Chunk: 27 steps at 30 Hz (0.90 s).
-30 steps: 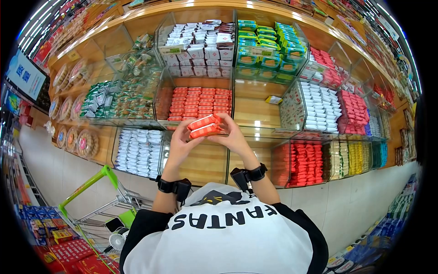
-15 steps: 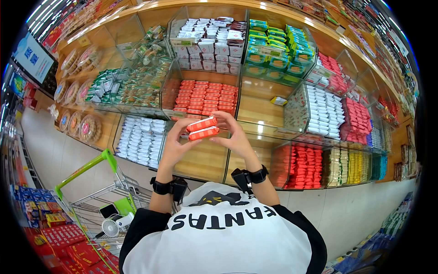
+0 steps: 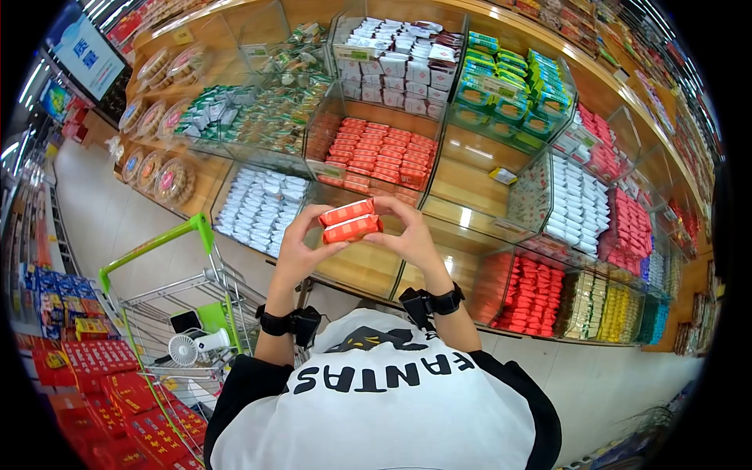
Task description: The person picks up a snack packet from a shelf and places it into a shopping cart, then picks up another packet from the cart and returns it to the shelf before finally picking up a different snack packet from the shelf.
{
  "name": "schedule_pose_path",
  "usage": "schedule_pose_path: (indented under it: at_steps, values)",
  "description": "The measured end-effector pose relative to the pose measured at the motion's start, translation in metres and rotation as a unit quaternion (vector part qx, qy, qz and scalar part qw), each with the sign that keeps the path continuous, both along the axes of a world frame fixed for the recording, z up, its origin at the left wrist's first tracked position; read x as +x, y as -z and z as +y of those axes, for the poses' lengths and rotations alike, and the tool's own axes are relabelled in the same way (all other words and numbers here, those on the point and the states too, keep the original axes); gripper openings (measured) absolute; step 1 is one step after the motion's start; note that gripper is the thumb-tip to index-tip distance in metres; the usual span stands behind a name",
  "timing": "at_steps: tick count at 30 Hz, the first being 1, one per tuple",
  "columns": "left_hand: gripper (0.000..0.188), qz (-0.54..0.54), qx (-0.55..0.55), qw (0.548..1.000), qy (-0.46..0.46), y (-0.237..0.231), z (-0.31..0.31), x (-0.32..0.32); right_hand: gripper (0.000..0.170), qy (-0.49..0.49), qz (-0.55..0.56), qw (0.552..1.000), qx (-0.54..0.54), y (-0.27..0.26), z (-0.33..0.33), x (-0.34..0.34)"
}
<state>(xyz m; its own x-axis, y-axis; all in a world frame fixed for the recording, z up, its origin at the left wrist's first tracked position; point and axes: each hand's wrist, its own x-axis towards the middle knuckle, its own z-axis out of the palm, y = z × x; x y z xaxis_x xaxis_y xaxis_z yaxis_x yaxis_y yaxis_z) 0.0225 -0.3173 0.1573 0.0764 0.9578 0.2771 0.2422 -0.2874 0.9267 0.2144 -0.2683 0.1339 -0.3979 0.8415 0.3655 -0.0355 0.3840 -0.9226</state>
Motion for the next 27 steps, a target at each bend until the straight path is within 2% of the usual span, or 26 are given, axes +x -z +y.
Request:
schedule_pose_path:
  at_steps: [5, 19, 27]
  values:
    - [0.044, -0.012, -0.003, 0.999, -0.037, 0.001, -0.020, -0.007, 0.051, -0.038, -0.002, 0.999, -0.004, -0.002, -0.007, -0.009]
    - [0.047, 0.075, 0.002, 0.984, -0.163, 0.005, -0.080, 0.002, 0.051, -0.148, 0.004, 0.989, 0.004, 0.005, -0.026, -0.016]
    - [0.044, 0.116, 0.001, 0.960, -0.255, -0.005, -0.132, 0.017, 0.050, -0.250, 0.029, 0.966, -0.058, 0.015, -0.050, -0.028]
